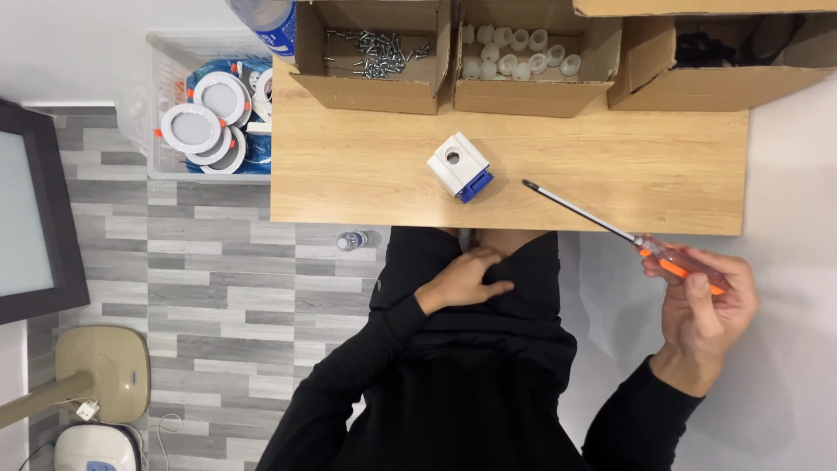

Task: Assembling a white plastic electrical component by tightening a screw with a manual screwdriver on a wooden workbench.

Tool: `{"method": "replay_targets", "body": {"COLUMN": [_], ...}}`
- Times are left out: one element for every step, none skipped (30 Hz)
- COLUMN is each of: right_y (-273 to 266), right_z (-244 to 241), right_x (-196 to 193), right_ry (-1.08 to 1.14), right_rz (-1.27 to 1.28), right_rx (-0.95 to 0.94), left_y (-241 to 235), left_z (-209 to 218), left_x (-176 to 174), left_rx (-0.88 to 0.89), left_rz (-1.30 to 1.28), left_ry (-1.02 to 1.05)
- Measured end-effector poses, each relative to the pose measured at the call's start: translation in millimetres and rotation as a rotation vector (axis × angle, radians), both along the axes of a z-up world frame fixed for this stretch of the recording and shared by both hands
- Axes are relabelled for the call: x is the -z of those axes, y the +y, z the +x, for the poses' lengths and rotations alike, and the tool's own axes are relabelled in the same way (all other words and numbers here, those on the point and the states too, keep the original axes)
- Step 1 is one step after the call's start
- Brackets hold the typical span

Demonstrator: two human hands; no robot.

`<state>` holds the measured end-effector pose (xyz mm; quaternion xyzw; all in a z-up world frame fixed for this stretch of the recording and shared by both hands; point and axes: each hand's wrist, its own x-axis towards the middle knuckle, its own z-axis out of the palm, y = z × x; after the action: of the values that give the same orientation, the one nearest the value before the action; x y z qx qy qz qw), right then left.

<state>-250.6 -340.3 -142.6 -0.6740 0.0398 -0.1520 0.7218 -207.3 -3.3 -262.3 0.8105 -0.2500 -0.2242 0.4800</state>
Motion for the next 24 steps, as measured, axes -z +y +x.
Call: {"method": "replay_targets", "body": {"right_y": [1,3,4,4,5,5,7,9,10,14,17,21,21,22,22,25,27,30,29,29,29,29,30,31], "right_z": [0,-1,0,-2,-2,-1,-1,0,0,1,2,4,3,3,3,3,1,0,0,0,-1,-3,-2,-1], "right_x": [-2,-4,-6,-6,-6,-5,-5,-5,-5,-8,-10,-13,-11,-10,-9,-9,-10,-10,-9,-8,-7,-8,-7,-7], "right_ry": [0.004,0.004,0.004,0.009,-0.004,-0.018,-0.017,-0.014,-0.010,-0.010,-0.012,-0.013,-0.015,-0.006,0.002,0.000,-0.006,-0.012,-0.007,-0.022,-0.034,-0.026,-0.026,-0.026], "right_rz": [-0.002,-0.018,-0.033,-0.035,-0.034,-0.033,-0.033,-0.034,-0.035,-0.035,-0.033,-0.032,-0.032,-0.034,-0.038,-0.039,-0.043,-0.047,-0.050,-0.063,-0.077,-0.080,-0.084,-0.087], "right_rx": [0.003,-0.003,-0.015,-0.019,-0.030,-0.042,-0.043,-0.032,-0.021,-0.020,-0.050,-0.079,-0.080,-0.077,-0.073,-0.072,-0.076,-0.079,-0.077,-0.100,-0.128,-0.130,-0.133,-0.135], "left_y": [2,5,8,19,31,43,54,64,74,82,90,97,98,99,99,96,92,88,86,84,83,81,81,81], "left_z": [4,8,11,14,21,27,31,36,41,55,69,84,89,95,102,100,97,95,94,93,90,87,87,86], "left_x": [-20,-40,-59,-99,-139,-179,-195,-212,-229,-221,-213,-205,-193,-182,-170,-171,-172,-172,-173,-174,-175,-174,-173,-173], "left_rx": [0.003,0.001,-0.008,-0.011,0.133,0.278,0.277,0.114,-0.047,-0.047,-0.123,-0.196,-0.197,-0.156,-0.115,-0.115,-0.110,-0.104,-0.103,-0.141,-0.184,-0.186,-0.209,-0.232], "left_rz": [-0.002,-0.036,-0.068,-0.070,-0.145,-0.219,-0.219,-0.331,-0.441,-0.441,-0.316,-0.186,-0.186,-0.149,-0.113,-0.115,-0.137,-0.159,-0.162,-0.149,-0.135,-0.137,-0.112,-0.088], "left_ry": [0.004,-0.087,-0.176,-0.171,-0.129,-0.086,-0.086,-0.207,-0.330,-0.330,-0.548,-0.765,-0.766,-0.715,-0.664,-0.665,-0.617,-0.569,-0.564,-0.557,-0.547,-0.539,-0.533,-0.527]}}
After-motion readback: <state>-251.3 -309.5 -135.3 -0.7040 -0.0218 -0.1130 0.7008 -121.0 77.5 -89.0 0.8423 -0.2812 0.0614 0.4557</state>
